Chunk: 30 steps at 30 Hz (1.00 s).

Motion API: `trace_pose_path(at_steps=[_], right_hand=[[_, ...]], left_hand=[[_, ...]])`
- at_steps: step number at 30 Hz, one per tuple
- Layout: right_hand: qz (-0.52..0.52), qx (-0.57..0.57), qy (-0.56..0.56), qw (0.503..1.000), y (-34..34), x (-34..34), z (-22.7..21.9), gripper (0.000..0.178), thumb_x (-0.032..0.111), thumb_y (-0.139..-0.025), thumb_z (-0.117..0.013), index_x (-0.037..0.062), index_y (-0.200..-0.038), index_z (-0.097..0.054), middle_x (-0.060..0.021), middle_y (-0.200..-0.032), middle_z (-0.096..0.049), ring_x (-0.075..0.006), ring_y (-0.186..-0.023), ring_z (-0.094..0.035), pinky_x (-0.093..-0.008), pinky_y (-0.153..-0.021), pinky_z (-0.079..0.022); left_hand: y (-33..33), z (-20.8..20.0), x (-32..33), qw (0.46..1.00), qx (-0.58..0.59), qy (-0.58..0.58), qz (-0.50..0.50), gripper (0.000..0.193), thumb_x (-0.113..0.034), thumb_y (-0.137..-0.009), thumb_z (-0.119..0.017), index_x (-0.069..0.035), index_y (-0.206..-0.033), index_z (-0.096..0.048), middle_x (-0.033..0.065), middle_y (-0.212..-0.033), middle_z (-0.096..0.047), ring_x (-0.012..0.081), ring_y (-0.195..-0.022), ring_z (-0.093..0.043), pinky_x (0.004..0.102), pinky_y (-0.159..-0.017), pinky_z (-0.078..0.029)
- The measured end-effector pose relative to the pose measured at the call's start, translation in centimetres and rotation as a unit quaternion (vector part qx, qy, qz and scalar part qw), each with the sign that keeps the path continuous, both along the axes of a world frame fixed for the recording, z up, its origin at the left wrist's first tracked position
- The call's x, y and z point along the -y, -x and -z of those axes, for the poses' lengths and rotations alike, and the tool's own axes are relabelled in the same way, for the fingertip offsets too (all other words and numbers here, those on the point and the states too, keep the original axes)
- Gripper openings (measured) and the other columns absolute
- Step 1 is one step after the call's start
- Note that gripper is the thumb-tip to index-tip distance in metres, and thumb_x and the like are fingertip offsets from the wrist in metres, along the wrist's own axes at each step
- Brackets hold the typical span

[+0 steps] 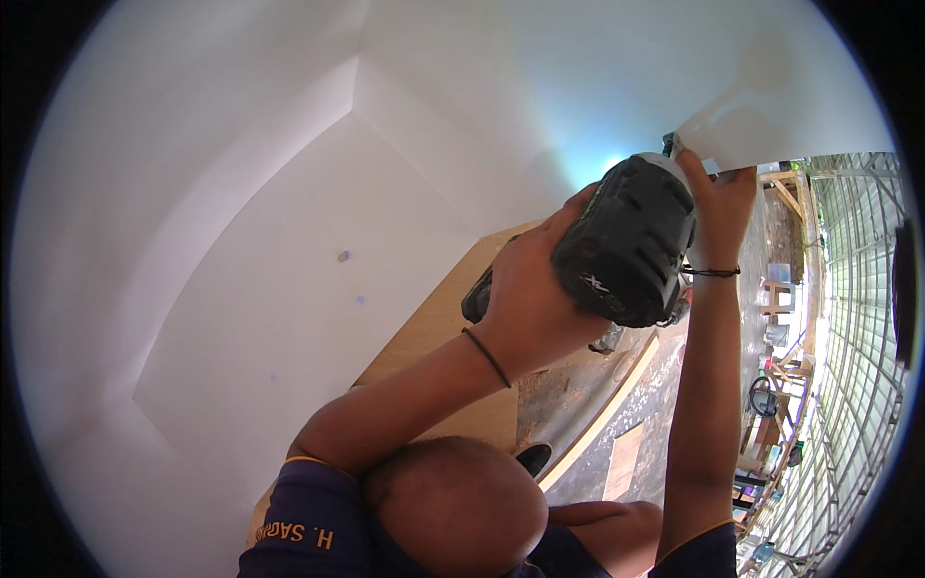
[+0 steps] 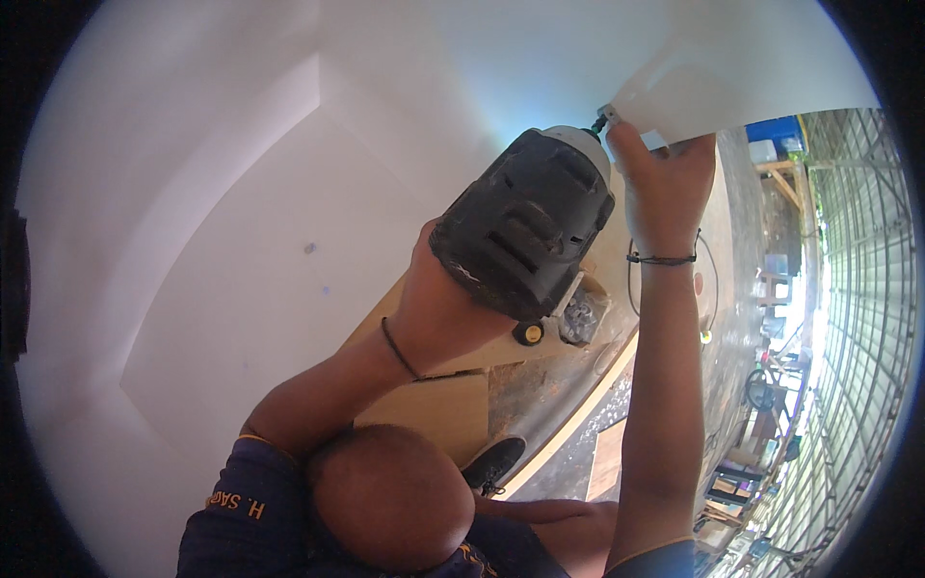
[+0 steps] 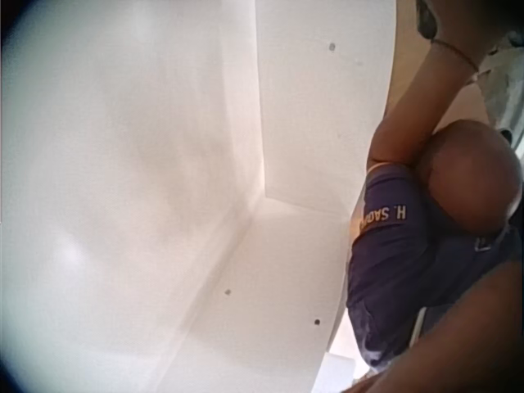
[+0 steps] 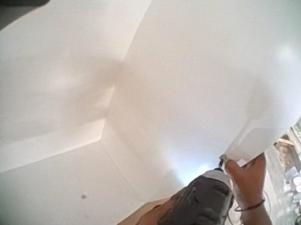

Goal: The person attaches metal brackets to a white wooden cabinet using a power drill and screws.

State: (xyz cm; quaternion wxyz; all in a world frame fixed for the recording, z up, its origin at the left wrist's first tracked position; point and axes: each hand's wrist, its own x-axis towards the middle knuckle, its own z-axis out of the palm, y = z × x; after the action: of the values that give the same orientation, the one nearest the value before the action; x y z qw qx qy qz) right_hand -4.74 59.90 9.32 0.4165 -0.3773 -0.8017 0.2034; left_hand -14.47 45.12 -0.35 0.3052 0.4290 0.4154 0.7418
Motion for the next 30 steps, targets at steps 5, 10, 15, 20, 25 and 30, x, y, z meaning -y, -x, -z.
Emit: trace_pose_path(at_steps=[5, 10, 15, 20, 25, 30], right_hand=[[0.004, -0.005, 0.017, 1.0, 0.3, 0.1, 0.0, 0.048, 0.01, -0.072, -0.073, -0.0029, -0.112, -0.05, -0.0107, -0.103, -0.063, -0.0182, -0.095, -0.062, -0.0281, -0.077, -0.051], [-0.044, -0.039, 0.019, 0.998, 0.2, -0.3, 0.2, 0.048, 0.01, -0.073, -0.073, -0.0021, -0.113, -0.049, -0.0105, -0.101, -0.063, -0.0158, -0.088, -0.062, -0.0268, -0.07, -0.051], [-0.007, 0.031, 0.077, 0.996, 0.0, 0.4, -0.7, 0.046, 0.015, -0.077, -0.073, -0.0006, -0.113, -0.049, -0.0091, -0.101, -0.063, -0.0134, -0.084, -0.061, -0.0259, -0.066, -0.052], [-0.019, 0.044, 0.055, 0.997, -2.2, 0.5, -0.1, 0.042, 0.017, -0.084, -0.069, 0.0008, -0.117, -0.048, -0.0087, -0.102, -0.064, -0.0131, -0.087, -0.063, -0.0262, -0.067, -0.054], [0.0, 0.097, 0.113, 0.989, -7.6, 0.4, 1.8, 0.05, 0.013, -0.084, -0.07, -0.0009, -0.125, -0.046, -0.0134, -0.113, -0.062, -0.0185, -0.097, -0.064, -0.0265, -0.077, -0.052], [0.03, 0.224, 0.15, 0.963, -18.0, 0.1, 6.8, 0.029, 0.012, -0.084, -0.064, -0.0006, -0.11, -0.059, -0.0105, -0.099, -0.068, -0.0184, -0.087, -0.067, -0.0302, -0.076, -0.053]], left_hand=[[-1.2, -1.1, -0.6, 0.967, -0.169, 0.042, -0.188, 0.024, -0.006, -0.068, -0.074, -0.005, -0.09, -0.064, 0.0065, -0.084, -0.067, 0.0207, -0.076, -0.065, 0.0312, -0.07, -0.051], [0.3, -0.6, -0.2, 0.999, 0.034, -0.019, 0.032, 0.021, -0.009, -0.073, -0.071, -0.007, -0.094, -0.065, 0.0078, -0.091, -0.065, 0.0256, -0.084, -0.062, 0.0342, -0.077, -0.05], [1.3, 2.9, 1.6, 0.961, -0.246, -0.029, -0.126, 0.029, -0.013, -0.075, -0.072, -0.008, -0.103, -0.066, 0.0073, -0.094, -0.066, 0.0287, -0.085, -0.063, 0.0375, -0.081, -0.048], [1.6, 8.6, 5.5, 0.967, -0.214, 0.092, -0.106, 0.028, -0.012, -0.078, -0.071, -0.007, -0.105, -0.066, 0.0083, -0.098, -0.067, 0.0258, -0.089, -0.065, 0.0375, -0.082, -0.049], [3.2, 11.9, 8.7, 0.956, -0.201, 0.193, -0.087, 0.027, -0.009, -0.079, -0.071, -0.004, -0.104, -0.065, 0.0073, -0.099, -0.068, 0.0202, -0.09, -0.065, 0.0354, -0.082, -0.05], [2.6, 14.4, 10.7, 0.953, -0.202, 0.209, -0.084, 0.031, -0.012, -0.081, -0.069, -0.004, -0.11, -0.062, 0.0084, -0.102, -0.066, 0.0217, -0.092, -0.063, 0.0371, -0.086, -0.048]])
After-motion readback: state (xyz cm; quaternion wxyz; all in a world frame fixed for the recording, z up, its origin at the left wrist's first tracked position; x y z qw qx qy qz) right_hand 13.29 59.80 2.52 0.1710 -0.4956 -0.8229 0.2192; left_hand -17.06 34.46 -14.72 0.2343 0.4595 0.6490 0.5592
